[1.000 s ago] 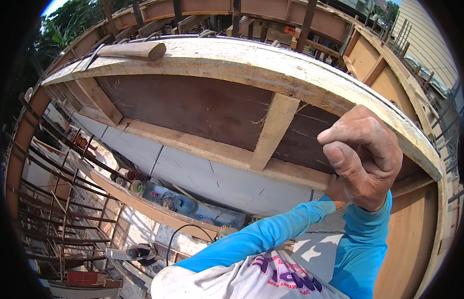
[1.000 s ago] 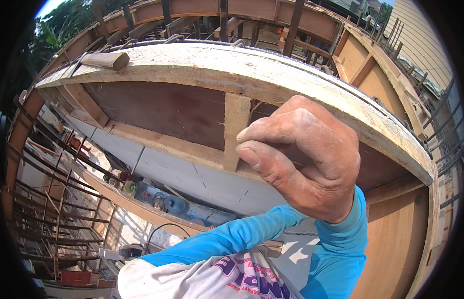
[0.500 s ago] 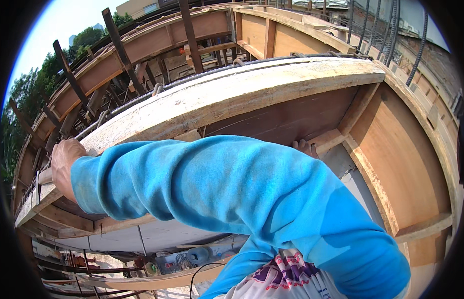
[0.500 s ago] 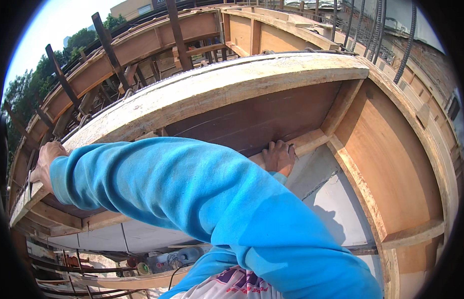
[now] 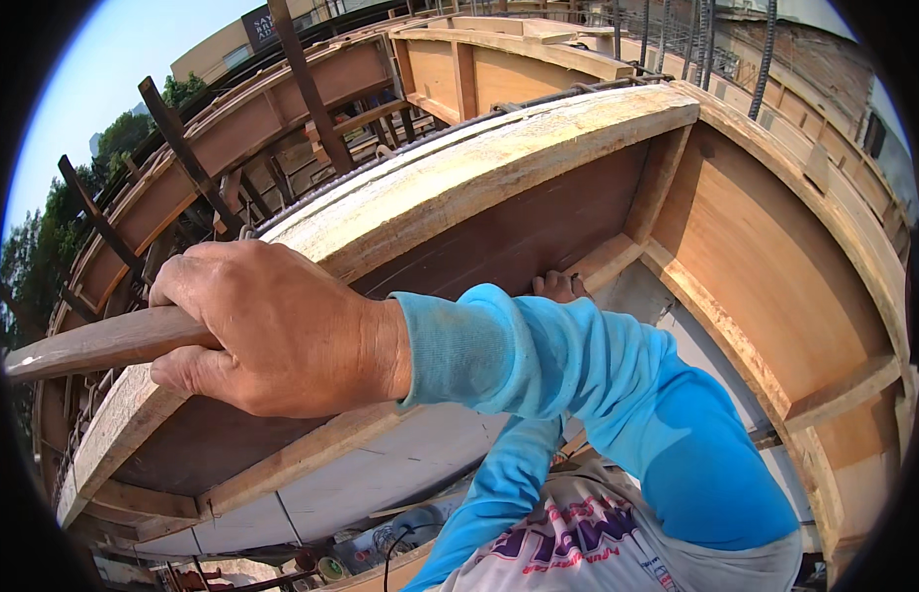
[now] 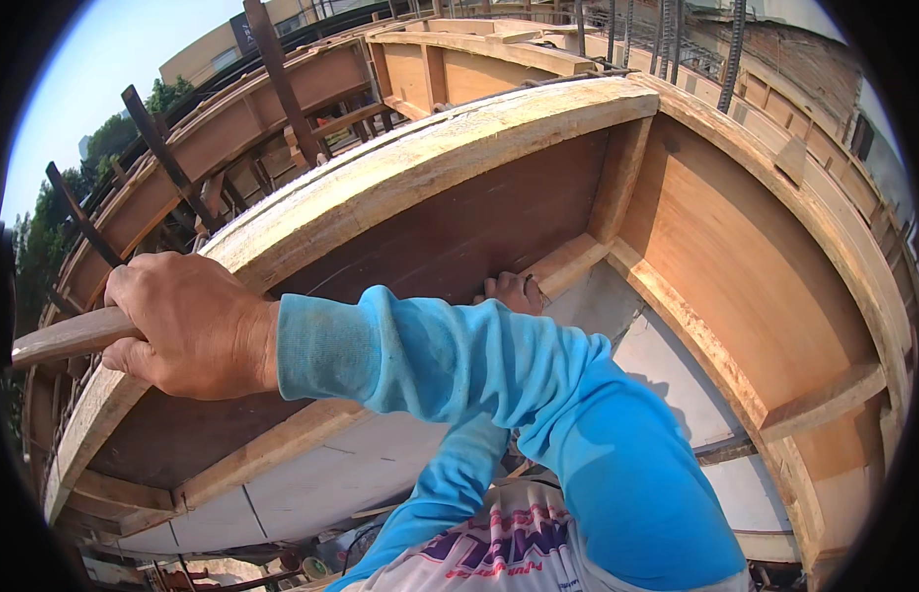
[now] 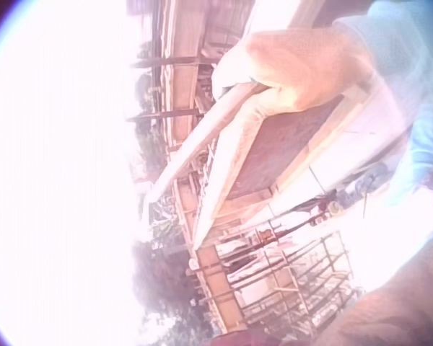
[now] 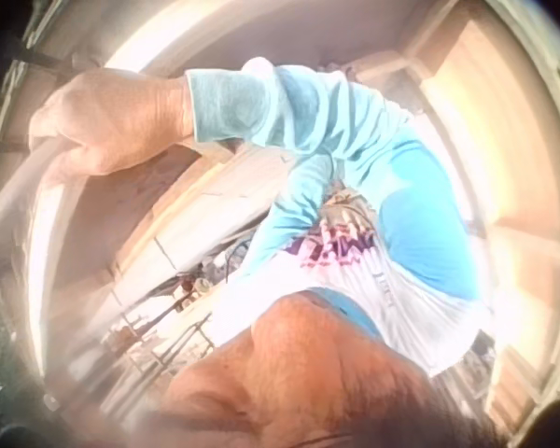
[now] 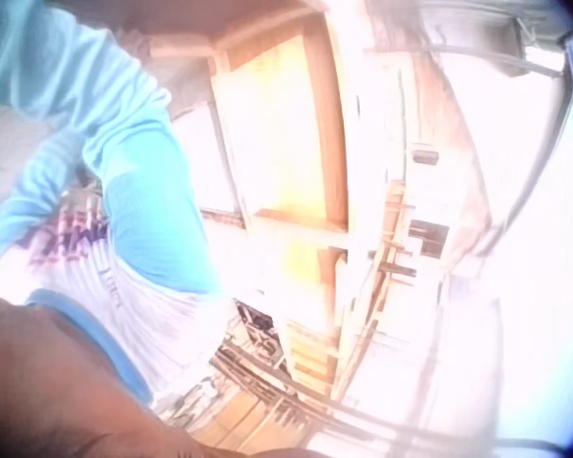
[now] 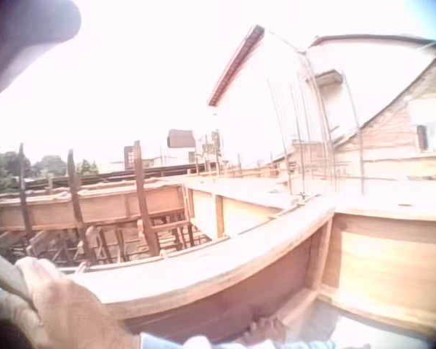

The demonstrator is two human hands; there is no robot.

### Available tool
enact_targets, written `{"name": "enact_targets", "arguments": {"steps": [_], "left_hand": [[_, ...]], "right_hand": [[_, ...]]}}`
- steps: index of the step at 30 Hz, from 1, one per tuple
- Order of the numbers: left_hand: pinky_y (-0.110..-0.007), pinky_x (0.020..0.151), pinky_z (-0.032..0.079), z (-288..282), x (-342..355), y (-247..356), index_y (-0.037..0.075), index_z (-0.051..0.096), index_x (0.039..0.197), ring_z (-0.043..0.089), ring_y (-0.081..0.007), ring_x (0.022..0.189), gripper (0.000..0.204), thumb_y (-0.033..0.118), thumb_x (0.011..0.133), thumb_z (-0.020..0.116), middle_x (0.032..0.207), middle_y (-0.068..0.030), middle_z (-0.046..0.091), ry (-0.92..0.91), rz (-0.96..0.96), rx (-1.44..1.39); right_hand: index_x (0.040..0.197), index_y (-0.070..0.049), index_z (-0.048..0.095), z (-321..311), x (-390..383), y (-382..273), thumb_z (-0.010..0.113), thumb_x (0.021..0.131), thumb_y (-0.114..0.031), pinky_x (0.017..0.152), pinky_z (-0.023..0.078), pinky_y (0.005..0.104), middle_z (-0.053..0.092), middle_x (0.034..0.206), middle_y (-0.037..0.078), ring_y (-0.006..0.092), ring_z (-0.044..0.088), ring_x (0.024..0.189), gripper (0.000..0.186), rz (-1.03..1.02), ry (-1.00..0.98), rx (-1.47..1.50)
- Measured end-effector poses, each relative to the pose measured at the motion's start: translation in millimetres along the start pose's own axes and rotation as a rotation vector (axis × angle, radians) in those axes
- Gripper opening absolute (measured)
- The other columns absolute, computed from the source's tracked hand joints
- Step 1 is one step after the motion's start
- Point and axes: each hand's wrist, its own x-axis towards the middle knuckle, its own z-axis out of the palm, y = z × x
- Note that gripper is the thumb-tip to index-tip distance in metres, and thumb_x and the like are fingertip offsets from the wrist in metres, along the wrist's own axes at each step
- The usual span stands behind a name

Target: The person secures wooden concrete forms by hammering nails into the framework and using wire to tie components together in an active construction zone.

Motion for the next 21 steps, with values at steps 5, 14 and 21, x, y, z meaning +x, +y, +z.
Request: {"name": "enact_targets", "arguments": {"steps": [5,14,21], "left_hand": [[-0.043,0.071,0.038,-3.8,10.0,0.6,0.008,0.068,0.088,0.053,-0.0235,0.089,0.025,0.030,0.083,0.058,0.092,-0.0029,0.061,0.003,-0.019,0.037],[-0.042,0.070,0.037,16.4,20.1,10.8,0.008,0.068,0.084,0.053,-0.0228,0.087,0.025,0.030,0.083,0.058,0.089,-0.0026,0.061,0.030,-0.074,0.047],[-0.043,0.075,0.038,18.7,19.6,13.5,0.012,0.069,0.083,0.054,-0.0209,0.089,0.023,0.033,0.084,0.059,0.091,0.0019,0.064,0.008,-0.112,0.064]], "right_hand": [[0.116,0.000,0.049,-89.9,-77.8,-11.7,0.060,0.092,-0.036,0.074,0.047,0.0343,0.057,0.086,0.014,0.0206,0.057,0.081,0.044,0.313,0.091,0.443],[0.117,0.000,0.046,-167.7,-254.5,-24.1,0.054,0.096,-0.028,0.046,0.037,0.0217,0.045,0.060,0.001,0.0072,0.043,0.048,0.036,0.979,0.582,0.036],[0.117,0.006,0.048,-146.6,-385.1,-2.1,0.059,0.093,-0.029,0.053,0.045,0.0302,0.058,0.069,0.009,0.0144,0.054,0.058,0.044,1.253,0.423,-0.395]]}}
